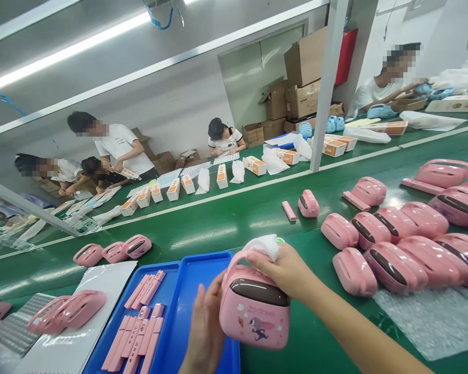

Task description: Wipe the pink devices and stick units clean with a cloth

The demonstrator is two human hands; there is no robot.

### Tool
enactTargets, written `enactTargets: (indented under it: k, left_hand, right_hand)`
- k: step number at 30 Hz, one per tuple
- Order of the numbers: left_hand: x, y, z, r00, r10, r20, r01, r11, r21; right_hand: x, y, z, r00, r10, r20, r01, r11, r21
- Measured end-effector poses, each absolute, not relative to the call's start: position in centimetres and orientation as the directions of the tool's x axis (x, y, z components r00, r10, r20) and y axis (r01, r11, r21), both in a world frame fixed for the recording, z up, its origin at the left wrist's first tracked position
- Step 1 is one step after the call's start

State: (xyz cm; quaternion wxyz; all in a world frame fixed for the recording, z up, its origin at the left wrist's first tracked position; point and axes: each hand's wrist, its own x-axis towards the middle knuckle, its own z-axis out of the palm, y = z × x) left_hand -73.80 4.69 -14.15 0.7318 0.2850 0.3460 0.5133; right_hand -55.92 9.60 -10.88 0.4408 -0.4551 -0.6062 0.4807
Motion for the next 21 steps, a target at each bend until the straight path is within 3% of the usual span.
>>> enactTargets:
  k: [3,6,10,13,15,17,19,21]
  left_hand:
    - [-74.6,4.4,-12.9,0.257,0.964,-0.072,-0.316,0.154,0.936]
    - [-73.9,4.1,-12.4,0.226,0.97,-0.084,-0.158,0.122,0.98]
    - [-72.3,4.0,-13.0,0.208,0.967,-0.146,-0.394,0.219,0.893]
    - [-70.8,3.9,-13.9,0.191,0.948,-0.255,-0.605,0.318,0.73]
    - [-69.4,4.1,-14.1,0.154,0.919,-0.363,-0.693,0.363,0.623]
    - [-67.5,4.5,-13.9,0.134,0.896,-0.423,-0.731,0.378,0.569]
    - [-65.4,5.0,-13.5,0.142,0.895,-0.422,-0.736,0.381,0.56]
    - [-63.6,5.4,-13.1,0.187,0.897,-0.401,-0.738,0.398,0.545]
  right_hand:
    - [-56.7,9.2,-9.9,-0.266,0.959,0.098,0.126,0.135,-0.983]
    - [-57.2,9.4,-9.5,-0.25,0.966,0.068,0.039,0.08,-0.996]
    - [-55.9,10.6,-9.9,-0.022,1.0,-0.011,-0.224,-0.016,-0.975]
    - [-54.2,10.4,-10.6,0.215,0.974,-0.074,-0.382,0.014,-0.924]
    - [-53.4,9.3,-11.1,0.281,0.953,-0.118,-0.425,0.013,-0.905]
    - [-52.7,7.7,-11.7,0.265,0.962,-0.066,-0.344,0.031,-0.938]
    - [-51.9,6.3,-12.4,0.191,0.973,0.13,-0.127,0.156,-0.98]
    - [-50.8,5.4,-13.5,0.113,0.919,0.379,0.12,0.366,-0.923]
